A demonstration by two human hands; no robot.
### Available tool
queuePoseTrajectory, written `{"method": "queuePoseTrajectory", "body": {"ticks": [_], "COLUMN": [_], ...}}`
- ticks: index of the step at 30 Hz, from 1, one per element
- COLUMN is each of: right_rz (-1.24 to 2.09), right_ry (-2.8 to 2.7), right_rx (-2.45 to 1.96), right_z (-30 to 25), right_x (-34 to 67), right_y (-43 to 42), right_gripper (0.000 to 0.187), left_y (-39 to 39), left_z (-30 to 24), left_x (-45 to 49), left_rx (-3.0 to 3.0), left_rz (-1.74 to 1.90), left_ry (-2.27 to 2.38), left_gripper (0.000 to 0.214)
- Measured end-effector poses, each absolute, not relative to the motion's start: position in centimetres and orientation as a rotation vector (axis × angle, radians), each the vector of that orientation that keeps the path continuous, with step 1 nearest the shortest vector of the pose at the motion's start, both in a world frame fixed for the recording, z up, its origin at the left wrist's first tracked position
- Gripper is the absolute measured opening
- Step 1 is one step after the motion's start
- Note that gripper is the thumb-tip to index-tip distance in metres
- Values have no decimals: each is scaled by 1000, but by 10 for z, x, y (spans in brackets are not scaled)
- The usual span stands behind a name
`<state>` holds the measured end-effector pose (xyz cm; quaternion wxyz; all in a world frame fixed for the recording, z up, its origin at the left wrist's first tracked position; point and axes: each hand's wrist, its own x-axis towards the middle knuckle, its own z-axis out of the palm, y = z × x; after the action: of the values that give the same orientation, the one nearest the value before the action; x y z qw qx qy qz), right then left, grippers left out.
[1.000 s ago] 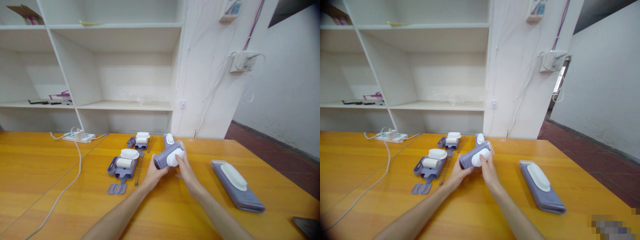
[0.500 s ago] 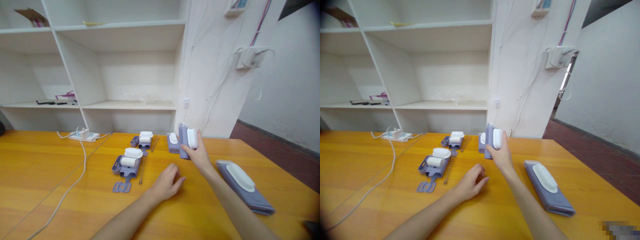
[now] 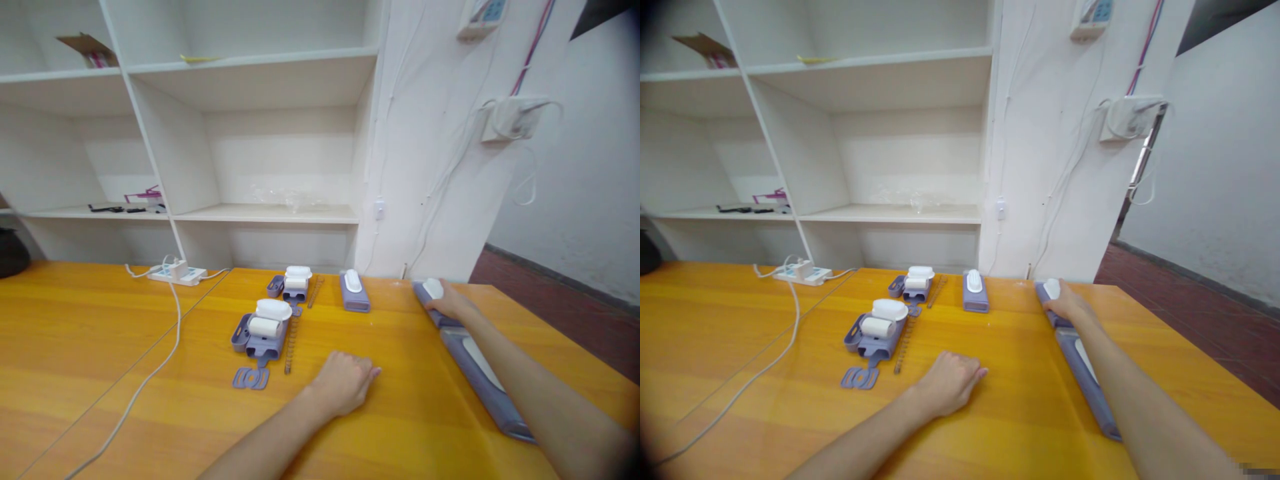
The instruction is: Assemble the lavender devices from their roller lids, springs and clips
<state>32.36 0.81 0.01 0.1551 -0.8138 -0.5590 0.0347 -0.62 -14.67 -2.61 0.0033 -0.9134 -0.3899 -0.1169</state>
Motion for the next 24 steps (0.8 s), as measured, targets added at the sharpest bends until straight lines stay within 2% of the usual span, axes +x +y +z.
{"method": "queuePoseTrajectory", "body": {"ticks": [24], "right_rz": [52], "right_ry": [-1649], "right_rx": [-2312], "right_z": [-13], "right_x": [315], "right_y": [27], "right_gripper": [74], "left_y": [-149], "left_z": [-24], "left_x": [-7], "left_rx": [-2875], "left_rz": [-390], "left_ry": [-1217], "left_gripper": [45]}}
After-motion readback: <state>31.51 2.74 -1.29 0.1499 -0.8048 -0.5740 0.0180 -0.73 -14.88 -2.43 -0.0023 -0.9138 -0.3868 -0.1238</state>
